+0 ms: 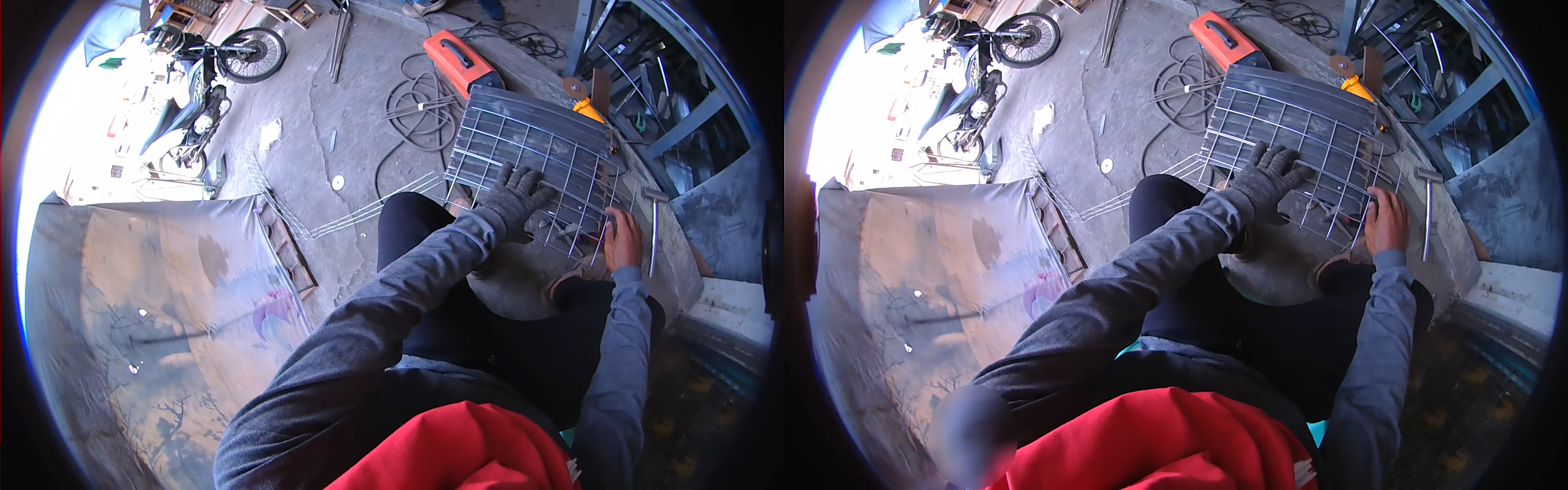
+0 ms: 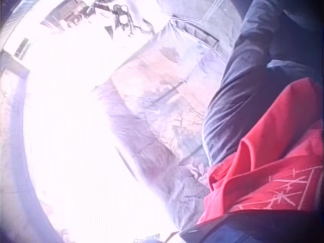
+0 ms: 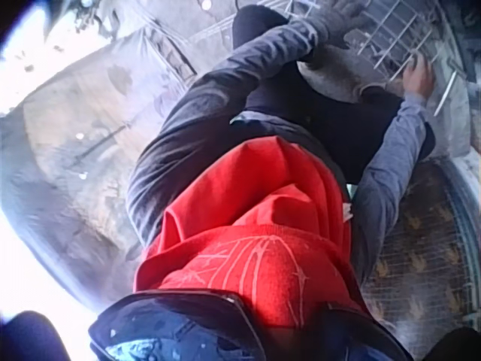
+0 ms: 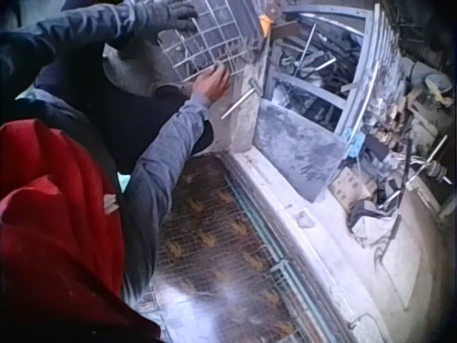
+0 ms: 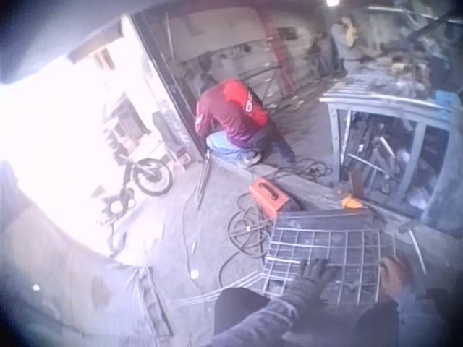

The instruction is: Straightening and shaping a metal wire grid using a hammer on a metal block.

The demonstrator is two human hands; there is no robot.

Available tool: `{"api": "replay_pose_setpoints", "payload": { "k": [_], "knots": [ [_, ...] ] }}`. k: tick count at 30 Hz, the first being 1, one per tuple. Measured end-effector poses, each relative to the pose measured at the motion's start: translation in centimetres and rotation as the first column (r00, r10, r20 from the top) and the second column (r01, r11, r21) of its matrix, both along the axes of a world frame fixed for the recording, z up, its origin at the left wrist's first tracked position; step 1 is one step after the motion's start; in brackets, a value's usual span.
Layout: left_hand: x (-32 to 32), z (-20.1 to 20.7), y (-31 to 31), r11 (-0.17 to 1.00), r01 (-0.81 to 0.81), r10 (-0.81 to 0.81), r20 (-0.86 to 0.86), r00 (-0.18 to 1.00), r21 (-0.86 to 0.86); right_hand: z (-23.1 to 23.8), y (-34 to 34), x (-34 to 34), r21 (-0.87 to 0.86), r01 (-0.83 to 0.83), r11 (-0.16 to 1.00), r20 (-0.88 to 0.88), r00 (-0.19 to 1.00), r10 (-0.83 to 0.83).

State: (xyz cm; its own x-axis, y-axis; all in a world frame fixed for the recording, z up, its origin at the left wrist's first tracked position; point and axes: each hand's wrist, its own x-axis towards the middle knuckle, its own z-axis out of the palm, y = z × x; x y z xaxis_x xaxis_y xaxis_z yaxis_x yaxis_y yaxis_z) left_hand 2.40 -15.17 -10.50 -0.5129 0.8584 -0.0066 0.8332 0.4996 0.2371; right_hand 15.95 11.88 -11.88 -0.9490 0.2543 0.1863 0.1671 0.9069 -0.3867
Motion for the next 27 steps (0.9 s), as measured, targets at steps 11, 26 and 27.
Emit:
{"api": "replay_pose_setpoints", "payload": {
  "k": [11,26,27],
  "knots": [
    [-0.5,0.4,-0.4,1.000,0.028,-0.028,0.027,0.999,0.006,0.1,0.0,-0.2,0.039,0.027,0.999,0.059,0.998,-0.029],
    [0.0,2.7,-2.0,0.998,0.044,-0.041,0.089,0.995,-0.036,1.6,-1.0,1.0,-0.062,-0.148,0.987,0.038,0.988,0.151],
    [0.1,3.2,-2.2,0.999,0.032,-0.028,0.110,0.993,-0.035,1.8,-1.1,1.0,-0.070,-0.149,0.986,0.051,0.987,0.153]
  ]
}}
